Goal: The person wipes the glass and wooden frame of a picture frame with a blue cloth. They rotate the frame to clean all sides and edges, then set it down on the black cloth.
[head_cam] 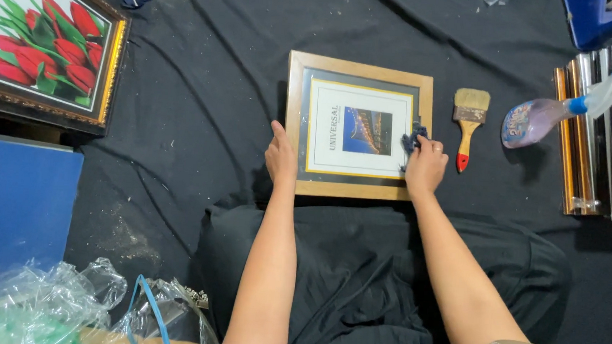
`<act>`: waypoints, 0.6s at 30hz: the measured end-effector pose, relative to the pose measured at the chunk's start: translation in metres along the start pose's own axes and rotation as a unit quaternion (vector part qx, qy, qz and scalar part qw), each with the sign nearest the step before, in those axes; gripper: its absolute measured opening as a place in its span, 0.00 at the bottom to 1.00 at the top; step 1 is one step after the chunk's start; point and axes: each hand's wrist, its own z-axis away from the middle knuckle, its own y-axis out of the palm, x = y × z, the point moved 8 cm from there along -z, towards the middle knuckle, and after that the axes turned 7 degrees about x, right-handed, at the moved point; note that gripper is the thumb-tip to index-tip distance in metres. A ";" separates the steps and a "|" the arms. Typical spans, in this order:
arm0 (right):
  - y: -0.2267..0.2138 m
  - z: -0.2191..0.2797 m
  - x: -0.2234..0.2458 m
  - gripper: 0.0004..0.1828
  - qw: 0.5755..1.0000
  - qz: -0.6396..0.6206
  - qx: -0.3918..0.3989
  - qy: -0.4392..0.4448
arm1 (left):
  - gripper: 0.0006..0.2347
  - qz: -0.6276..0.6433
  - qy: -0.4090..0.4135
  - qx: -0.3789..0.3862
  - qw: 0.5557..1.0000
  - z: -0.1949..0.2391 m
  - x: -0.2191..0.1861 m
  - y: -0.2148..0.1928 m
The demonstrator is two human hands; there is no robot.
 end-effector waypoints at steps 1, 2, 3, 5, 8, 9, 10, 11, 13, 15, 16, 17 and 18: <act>0.004 0.002 0.009 0.16 1.000 -0.001 0.003 0.001 | 0.40 -0.003 -0.002 -0.001 1.000 0.000 0.001 0.000; 0.010 0.004 0.019 0.15 0.999 -0.038 0.010 -0.009 | 0.40 -0.006 0.007 0.003 1.000 0.001 0.001 0.001; 0.016 0.006 0.031 0.14 0.997 -0.076 0.016 -0.019 | 0.40 -0.009 0.017 0.005 1.000 0.000 0.000 0.000; 0.003 0.021 0.084 0.16 0.993 -0.108 0.031 -0.048 | 0.38 -0.016 0.026 0.001 1.000 -0.003 0.004 0.000; -0.014 0.048 0.155 0.18 0.981 -0.150 0.050 -0.114 | 0.37 -0.027 0.038 -0.005 0.999 -0.018 0.020 0.004; -0.022 0.055 0.179 0.20 0.974 -0.158 0.049 -0.154 | 0.37 -0.028 0.046 -0.005 0.999 -0.025 0.025 0.007; -0.020 0.062 0.184 0.20 0.973 -0.163 0.053 -0.153 | 0.37 -0.033 0.044 -0.009 0.998 -0.026 0.031 0.005; -0.018 0.066 0.195 0.21 0.965 -0.161 0.063 -0.197 | 0.38 -0.032 0.042 -0.011 0.999 -0.029 0.033 0.006; -0.019 0.066 0.197 0.21 0.954 -0.161 0.073 -0.240 | 0.39 -0.034 0.041 -0.014 0.998 -0.026 0.032 0.004; -0.019 0.056 0.182 0.22 0.948 -0.142 0.095 -0.268 | 0.40 -0.029 0.033 -0.012 0.999 -0.014 0.025 0.002; -0.020 0.053 0.165 0.22 0.949 -0.144 0.094 -0.266 | 0.40 -0.031 0.034 -0.012 0.999 -0.022 0.031 0.002; -0.020 0.046 0.140 0.21 0.962 -0.126 0.096 -0.221 | 0.40 -0.030 0.044 -0.014 0.998 -0.030 0.036 0.003; -0.021 0.041 0.115 0.19 0.973 -0.109 0.098 -0.176 | 0.40 -0.028 0.054 -0.016 0.998 -0.037 0.041 0.005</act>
